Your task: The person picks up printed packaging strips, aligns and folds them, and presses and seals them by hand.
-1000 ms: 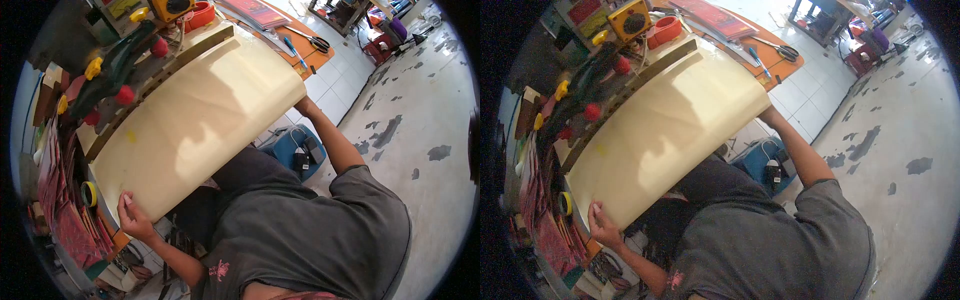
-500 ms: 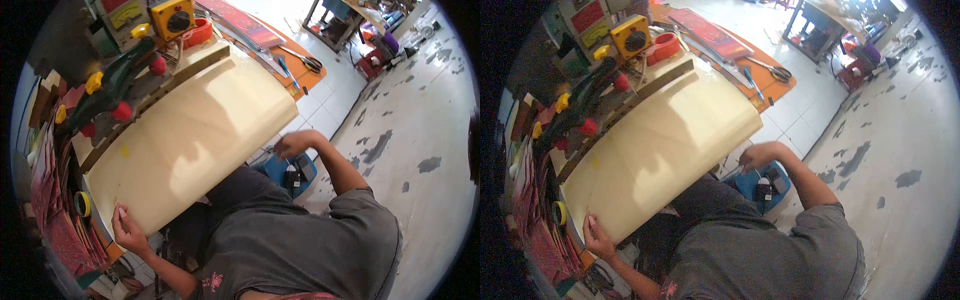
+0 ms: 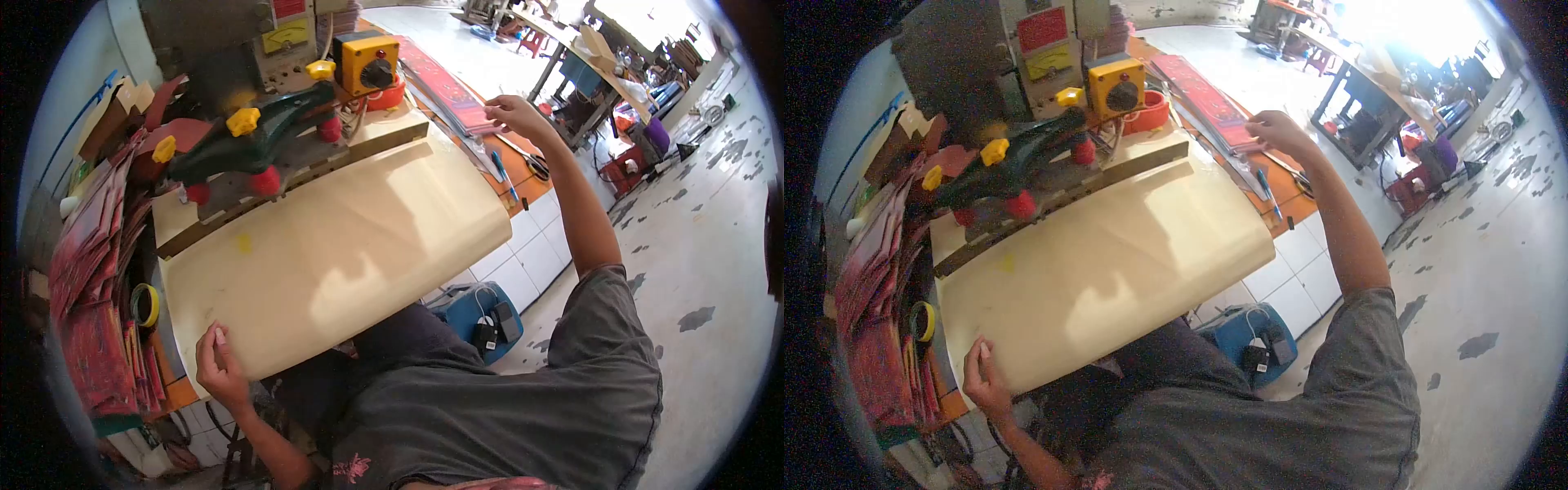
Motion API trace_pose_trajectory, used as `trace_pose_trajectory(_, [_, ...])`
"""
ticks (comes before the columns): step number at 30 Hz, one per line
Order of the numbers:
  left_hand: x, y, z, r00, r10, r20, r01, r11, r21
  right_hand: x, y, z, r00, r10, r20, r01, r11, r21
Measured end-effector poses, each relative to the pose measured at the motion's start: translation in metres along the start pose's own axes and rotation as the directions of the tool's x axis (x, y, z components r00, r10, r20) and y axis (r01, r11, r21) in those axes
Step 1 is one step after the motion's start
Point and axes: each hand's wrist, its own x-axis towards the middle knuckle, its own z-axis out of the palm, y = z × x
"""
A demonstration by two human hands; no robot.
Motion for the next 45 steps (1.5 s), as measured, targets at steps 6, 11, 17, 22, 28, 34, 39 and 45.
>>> trace_pose_trajectory(6, [-0.001, -0.001, -0.001, 1.0, 0.0, -0.004, 0.0, 1.0, -0.005, 0.065, 0.043, 0.022, 0.991, 0.109, -0.076, -0.133, 0.84, -0.525])
trace_pose_trajectory(11, [-0.002, -0.004, -0.001, 0.999, 0.037, -0.001, -0.037, 0.999, -0.004, 0.063, 0.041, 0.038, 0.981, 0.104, -0.165, -0.185, 0.765, -0.617])
trace_pose_trajectory(17, [-0.001, -0.001, -0.002, 0.998, 0.055, -0.01, -0.055, 0.998, 0.009, 0.087, 0.083, 0.02, 0.968, 0.14, -0.206, -0.223, 0.857, -0.466])
trace_pose_trajectory(22, [-0.001, -0.002, -0.002, 0.997, 0.067, -0.032, -0.067, 0.998, 0.007, 0.093, 0.092, 0.021, 0.942, 0.113, -0.316, -0.252, 0.859, -0.445])
trace_pose_trajectory(28, [0.001, 0.004, -0.004, 0.995, 0.097, -0.012, -0.097, 0.995, 0.008, 0.083, 0.081, 0.018, 0.926, 0.223, -0.304, -0.316, 0.9, -0.3])
trace_pose_trajectory(34, [0.0, 0.002, -0.003, 0.995, 0.096, -0.005, -0.096, 0.995, 0.023, 0.083, 0.087, 0.021, 0.922, 0.269, -0.277, -0.298, 0.952, -0.068])
trace_pose_trajectory(39, [-0.001, 0.0, -0.003, 0.995, 0.099, -0.001, -0.099, 0.994, 0.044, 0.083, 0.092, 0.019, 0.922, 0.315, -0.227, -0.184, 0.869, 0.46])
trace_pose_trajectory(45, [-0.001, 0.001, -0.002, 0.997, 0.083, -0.003, -0.083, 0.996, 0.032, 0.084, 0.104, 0.022, 0.852, 0.469, -0.233, -0.265, 0.77, 0.58])
